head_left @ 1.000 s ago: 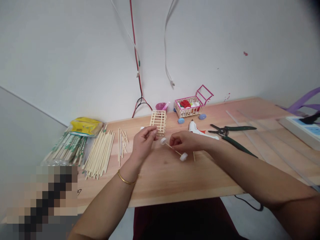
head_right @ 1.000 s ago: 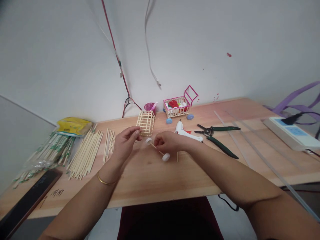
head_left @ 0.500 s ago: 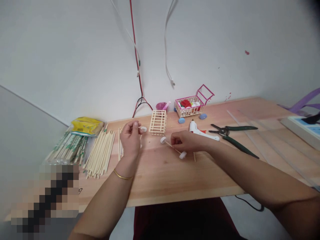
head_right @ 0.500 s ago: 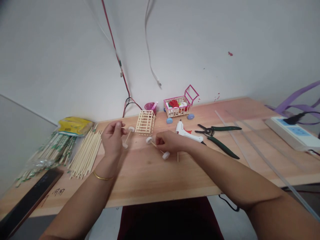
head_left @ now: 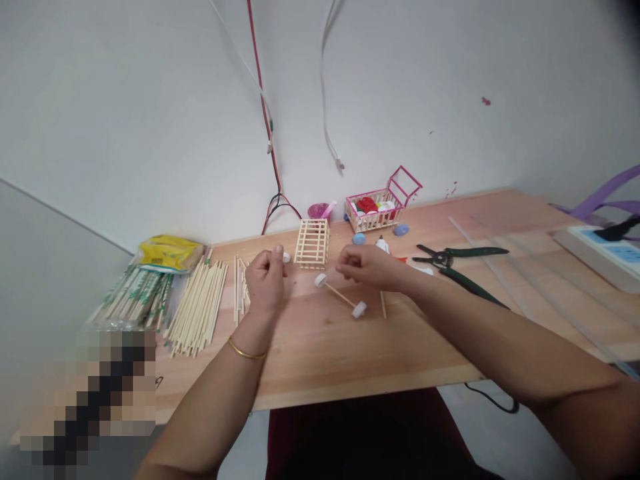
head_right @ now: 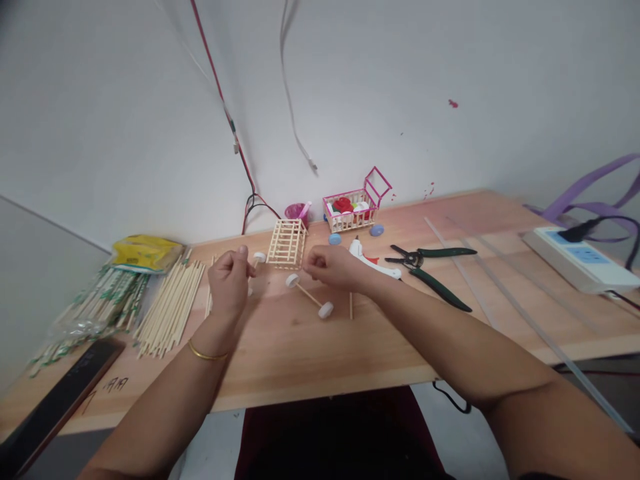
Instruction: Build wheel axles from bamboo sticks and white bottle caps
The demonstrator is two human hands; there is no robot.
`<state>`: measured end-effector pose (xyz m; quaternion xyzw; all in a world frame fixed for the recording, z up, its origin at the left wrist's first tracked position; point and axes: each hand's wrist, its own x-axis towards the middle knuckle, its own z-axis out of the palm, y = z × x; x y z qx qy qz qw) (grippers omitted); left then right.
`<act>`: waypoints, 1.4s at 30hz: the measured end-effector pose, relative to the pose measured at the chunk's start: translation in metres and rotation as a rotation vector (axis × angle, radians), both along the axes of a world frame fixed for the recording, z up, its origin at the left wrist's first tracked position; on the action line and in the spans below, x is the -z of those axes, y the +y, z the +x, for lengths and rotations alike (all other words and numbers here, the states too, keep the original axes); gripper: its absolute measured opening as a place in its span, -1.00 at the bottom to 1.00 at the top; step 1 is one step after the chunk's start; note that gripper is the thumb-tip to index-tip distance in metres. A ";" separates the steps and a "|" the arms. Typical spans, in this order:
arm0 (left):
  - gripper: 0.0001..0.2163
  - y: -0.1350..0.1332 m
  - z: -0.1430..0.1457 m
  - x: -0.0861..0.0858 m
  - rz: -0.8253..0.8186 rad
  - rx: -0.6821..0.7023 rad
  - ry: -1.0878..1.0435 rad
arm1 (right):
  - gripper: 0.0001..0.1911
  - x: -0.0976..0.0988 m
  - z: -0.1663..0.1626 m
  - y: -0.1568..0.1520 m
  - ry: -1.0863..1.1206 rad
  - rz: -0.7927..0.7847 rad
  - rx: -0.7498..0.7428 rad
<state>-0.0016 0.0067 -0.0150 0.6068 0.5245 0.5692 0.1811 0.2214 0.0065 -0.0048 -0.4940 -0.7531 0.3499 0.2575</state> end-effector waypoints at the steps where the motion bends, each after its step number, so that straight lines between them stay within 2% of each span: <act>1: -0.58 -0.002 0.002 0.001 -0.004 0.030 0.042 | -0.80 -0.002 0.001 0.001 0.044 0.026 0.052; 4: -0.58 -0.006 0.006 0.005 -0.002 0.140 0.143 | -0.76 -0.011 0.009 0.005 0.127 0.137 0.227; 7: -0.58 -0.007 0.008 0.008 0.006 0.199 0.205 | -0.72 -0.020 0.022 0.009 0.066 0.224 0.332; 11: -0.57 -0.005 0.008 0.010 0.008 0.186 0.200 | -0.64 -0.028 0.035 0.005 -0.372 0.144 0.148; 14: -0.56 -0.004 0.007 0.011 0.017 0.178 0.202 | -0.71 -0.032 0.034 -0.003 -0.731 0.063 0.050; 17: -0.57 -0.006 0.009 0.012 0.032 0.185 0.254 | -0.73 -0.032 0.028 -0.010 -0.940 -0.037 -0.014; 22: -0.58 -0.016 0.019 0.011 0.113 0.309 0.401 | -0.79 -0.025 0.016 -0.014 -0.987 -0.065 -0.140; 29: -0.59 -0.021 0.024 0.014 0.158 0.431 0.542 | -0.78 -0.017 0.005 -0.014 -0.937 -0.043 -0.134; 32: -0.59 -0.018 0.020 0.013 0.160 0.380 0.517 | -0.74 -0.011 0.003 -0.013 -0.904 0.001 -0.126; 37: -0.61 -0.005 0.009 0.000 0.142 0.126 0.449 | -0.71 0.001 -0.001 -0.010 -0.916 0.097 -0.004; 42: -0.79 0.016 -0.021 -0.023 -0.035 0.036 0.529 | -0.64 0.006 -0.004 -0.008 -0.930 0.158 0.089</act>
